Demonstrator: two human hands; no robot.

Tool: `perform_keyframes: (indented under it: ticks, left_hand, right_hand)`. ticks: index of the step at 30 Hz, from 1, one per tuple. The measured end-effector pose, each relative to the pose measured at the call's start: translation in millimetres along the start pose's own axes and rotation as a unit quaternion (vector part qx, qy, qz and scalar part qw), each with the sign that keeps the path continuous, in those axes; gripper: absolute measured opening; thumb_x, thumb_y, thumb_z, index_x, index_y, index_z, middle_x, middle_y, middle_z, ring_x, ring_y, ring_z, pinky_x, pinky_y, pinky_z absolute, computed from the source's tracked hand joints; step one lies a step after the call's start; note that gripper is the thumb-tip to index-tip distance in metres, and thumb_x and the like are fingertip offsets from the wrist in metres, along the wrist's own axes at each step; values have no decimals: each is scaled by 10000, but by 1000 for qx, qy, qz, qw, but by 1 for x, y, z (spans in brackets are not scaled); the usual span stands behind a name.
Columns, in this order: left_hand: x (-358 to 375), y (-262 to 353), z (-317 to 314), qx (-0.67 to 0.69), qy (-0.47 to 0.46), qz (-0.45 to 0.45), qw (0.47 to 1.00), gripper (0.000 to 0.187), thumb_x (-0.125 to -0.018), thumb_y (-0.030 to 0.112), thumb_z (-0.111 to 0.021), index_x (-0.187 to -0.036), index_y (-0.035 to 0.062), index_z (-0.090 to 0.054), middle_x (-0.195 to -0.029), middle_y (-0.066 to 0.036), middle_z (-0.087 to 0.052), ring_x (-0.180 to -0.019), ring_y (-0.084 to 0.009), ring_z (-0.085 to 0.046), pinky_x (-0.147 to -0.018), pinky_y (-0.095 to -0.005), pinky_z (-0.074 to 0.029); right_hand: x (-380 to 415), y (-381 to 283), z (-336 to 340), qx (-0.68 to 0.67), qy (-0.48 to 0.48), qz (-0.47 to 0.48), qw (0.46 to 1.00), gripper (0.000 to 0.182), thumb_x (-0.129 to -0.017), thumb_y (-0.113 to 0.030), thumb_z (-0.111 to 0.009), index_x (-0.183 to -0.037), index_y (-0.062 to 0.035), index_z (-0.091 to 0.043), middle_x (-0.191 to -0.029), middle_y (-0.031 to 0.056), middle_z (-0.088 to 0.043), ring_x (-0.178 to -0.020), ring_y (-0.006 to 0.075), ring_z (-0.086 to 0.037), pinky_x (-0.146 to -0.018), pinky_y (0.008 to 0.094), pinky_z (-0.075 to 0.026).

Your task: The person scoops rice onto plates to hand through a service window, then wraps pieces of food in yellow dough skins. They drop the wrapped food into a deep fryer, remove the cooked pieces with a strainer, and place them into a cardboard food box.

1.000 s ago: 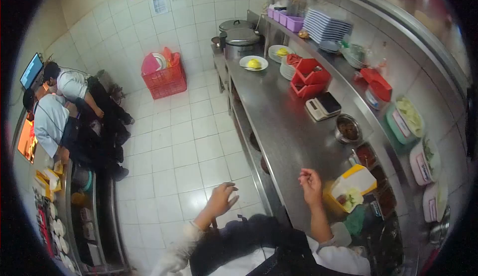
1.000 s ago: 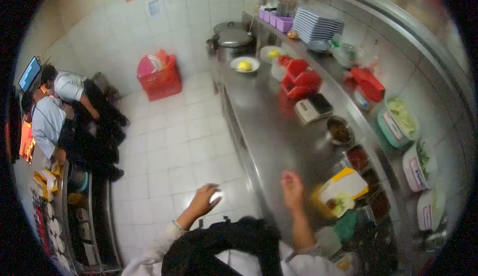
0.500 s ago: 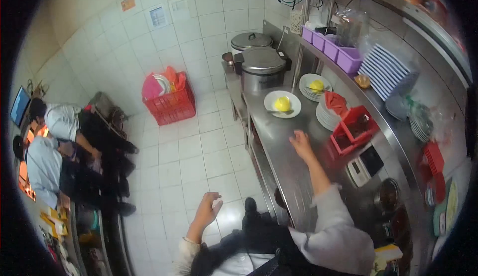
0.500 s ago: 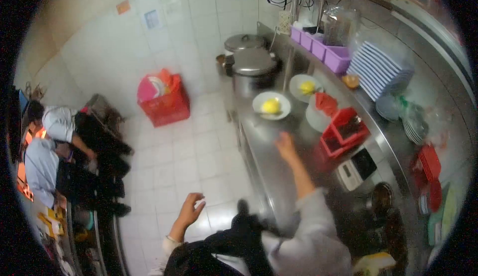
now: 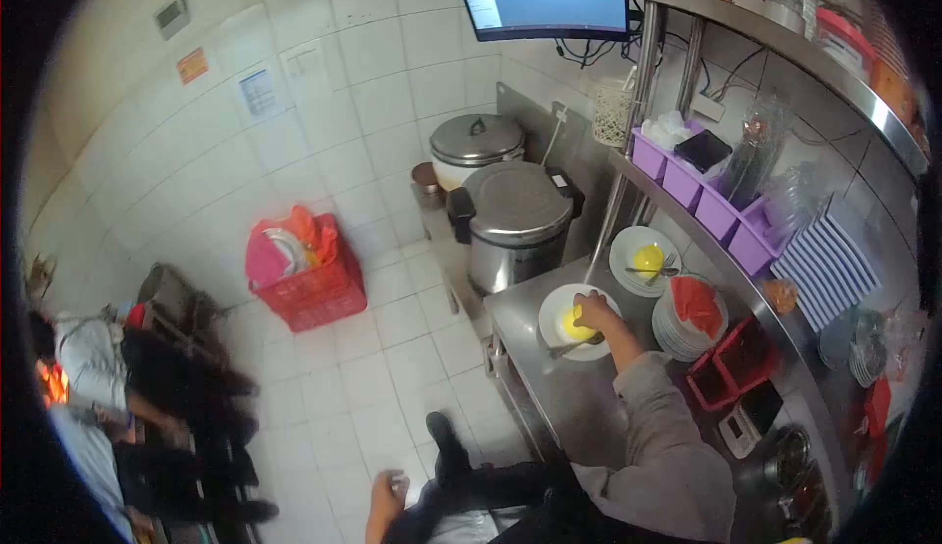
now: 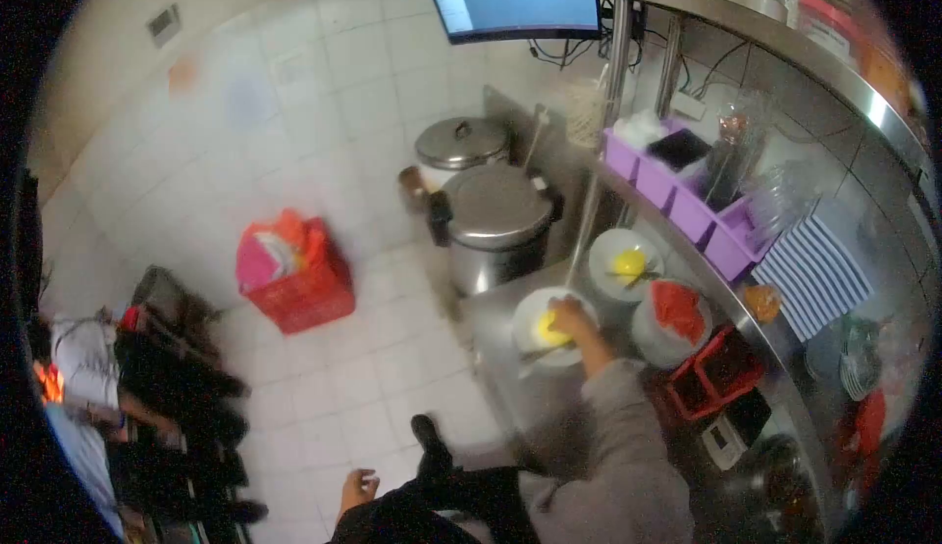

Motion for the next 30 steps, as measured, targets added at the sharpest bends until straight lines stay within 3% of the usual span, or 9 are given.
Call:
perform_keyframes:
  ticks: [5, 7, 9, 13, 21, 23, 25, 28, 30]
  left_hand:
    - [-125, -14, -3, 69, -131, 37, 988, 278, -793, 148, -657, -987, -20, -550, -969, -183, -557, -835, -262, -620, -671, -332, -510]
    - [-195, -3, 9, 5, -154, -39, 987, 255, -796, 119, -648, -983, -23, -550, -963, -180, -555, -818, -255, -619, -666, -319, -515]
    - [-255, 33, 34, 8, -89, -132, 987, 234, -800, 108, -637, -979, -19, -553, -958, -173, -554, -797, -257, -614, -667, -309, -509]
    - [-360, 64, 67, 8, -84, -192, 978, 228, -791, 83, -627, -980, -19, -551, -959, -163, -554, -795, -252, -591, -705, -315, -493]
    - [-442, 15, 66, 42, -120, -132, 983, 246, -805, 82, -615, -1015, -11, -528, -967, -153, -548, -824, -239, -580, -723, -313, -488]
    - [-442, 12, 56, 62, -159, -182, 968, 242, -813, 99, -621, -1009, -3, -521, -968, -146, -545, -815, -226, -574, -718, -308, -485]
    - [-451, 1, 36, 51, -201, -155, 966, 233, -818, 99, -618, -1005, 0, -523, -966, -143, -546, -807, -217, -569, -713, -307, -484]
    - [-460, 19, 23, 30, -240, -164, 956, 225, -829, 101, -607, -1016, 6, -526, -971, -143, -547, -803, -213, -567, -705, -308, -482]
    - [-466, 52, 14, 5, -269, -194, 943, 246, -835, 114, -597, -1046, 7, -528, -1001, -160, -543, -830, -244, -581, -706, -319, -481]
  right_hand:
    - [-16, 6, 34, -65, 54, 50, 995, 595, -591, -233, -745, -1124, -108, -513, -1090, 206, -499, -1055, 371, -461, -906, 454, -388]
    - [-16, -24, 122, -44, 174, -21, 983, 612, -587, -258, -752, -1130, -102, -517, -1083, 198, -491, -1048, 369, -453, -910, 457, -378]
    - [-19, -69, 236, 51, 346, 14, 937, 626, -591, -213, -761, -1145, -73, -505, -1087, 198, -470, -1056, 374, -439, -921, 439, -365]
    - [-23, -144, 414, 118, 585, -2, 802, 576, -648, -148, -723, -1183, -83, -519, -1140, 205, -449, -1078, 368, -425, -933, 427, -371]
    - [-111, -70, 438, 235, 570, -142, 774, 424, -718, -159, -635, -1119, -60, -538, -1098, 199, -453, -1033, 375, -431, -889, 431, -385]
    - [-97, -59, 426, 258, 564, -175, 765, 380, -741, -163, -617, -1098, -52, -547, -1085, 196, -466, -1030, 371, -435, -876, 423, -391]
    - [-64, -92, 419, 209, 614, -47, 760, 296, -779, -158, -583, -1046, -30, -562, -990, 198, -512, -956, 363, -484, -841, 415, -410]
    - [-31, -101, 363, 86, 511, -71, 852, 220, -804, -149, -553, -976, -12, -564, -888, 193, -544, -885, 356, -525, -806, 408, -427]
    - [-29, -74, 300, 48, 390, -162, 905, 207, -805, -181, -555, -917, -7, -558, -874, 192, -573, -833, 364, -557, -762, 420, -449]
Point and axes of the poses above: each hand's wrist, its own x-axis away from the middle knuckle, its own z-axis out of the back of the hand, y = z × x, the point moved 5 cm from there along -x, towards the middle knuckle
